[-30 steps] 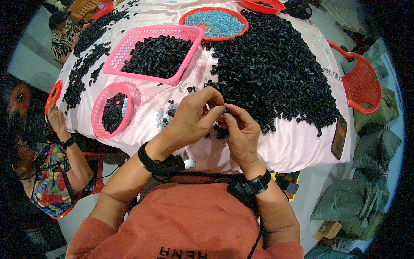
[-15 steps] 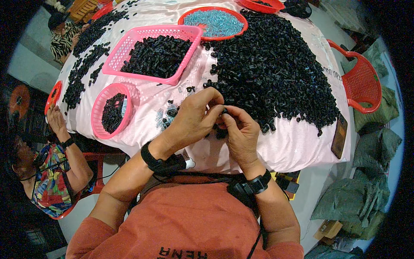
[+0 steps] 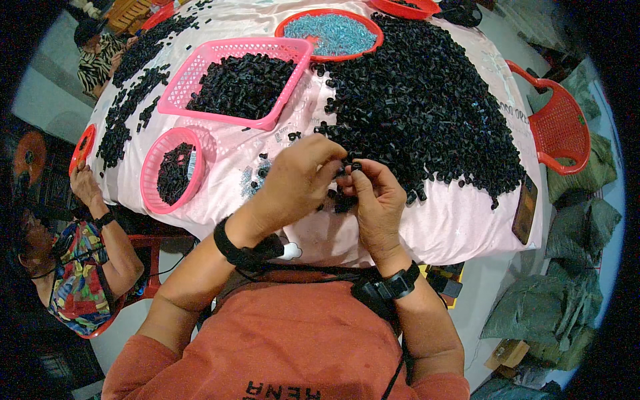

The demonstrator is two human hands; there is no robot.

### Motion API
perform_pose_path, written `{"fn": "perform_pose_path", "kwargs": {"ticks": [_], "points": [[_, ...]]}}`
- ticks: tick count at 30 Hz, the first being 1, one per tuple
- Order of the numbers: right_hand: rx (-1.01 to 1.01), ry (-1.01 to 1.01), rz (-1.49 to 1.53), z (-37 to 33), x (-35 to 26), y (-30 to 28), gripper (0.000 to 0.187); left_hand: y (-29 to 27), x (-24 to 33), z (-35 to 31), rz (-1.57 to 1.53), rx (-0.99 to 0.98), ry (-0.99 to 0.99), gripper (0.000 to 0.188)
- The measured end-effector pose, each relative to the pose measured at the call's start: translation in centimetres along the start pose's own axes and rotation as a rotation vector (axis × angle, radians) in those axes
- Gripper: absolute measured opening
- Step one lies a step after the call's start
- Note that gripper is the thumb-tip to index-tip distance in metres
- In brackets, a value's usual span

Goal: Sorting small black rubber or plastic components into piles and containers.

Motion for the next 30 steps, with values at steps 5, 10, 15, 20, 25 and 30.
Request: {"fn": "perform_pose_path", "kwargs": {"ticks": [5, 10, 15, 20, 25, 30], "points": [[0.027, -0.020, 0.094, 0.1, -0.2, -0.2, 0.017, 1.5, -2.1, -1.8, 0.092, -0.330, -0.205, 0.004], [0.015, -0.035, 0.073, 0.2, -0.1, -0.3, 0.017, 2.3, -1.0, -2.6, 0.199, -0.327, -0.089, 0.005], [0.024, -0.033, 0.030, 0.2, -0.1, -0.4, 0.018, 2.5, -0.2, -2.4, 0.216, -0.291, -0.043, 0.007], [0.002, -0.015, 0.074, 0.2, 0.0, -0.1, 0.018, 1.9, -1.3, -2.3, 0.200, -0.227, -0.149, 0.012], [-0.017, -0.004, 0.045, 0.1, -0.1, 0.1, 0.016, 0.3, -1.6, -0.4, -0.035, -0.098, -0.259, 0.012], [-0.036, -0.007, -0.032, 0.0, -0.4, 0.6, 0.016, 0.5, -1.5, 0.3, -0.117, -0.039, -0.247, 0.013]]}}
Point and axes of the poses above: each hand's wrist, its own z-axis towards the middle knuckle, its own y-axis out of the palm, x = y × z, the point moved 8 cm from there along z, towards the middle knuckle, and after that the axes turned 6 degrees about y, right-handed, at the moved point
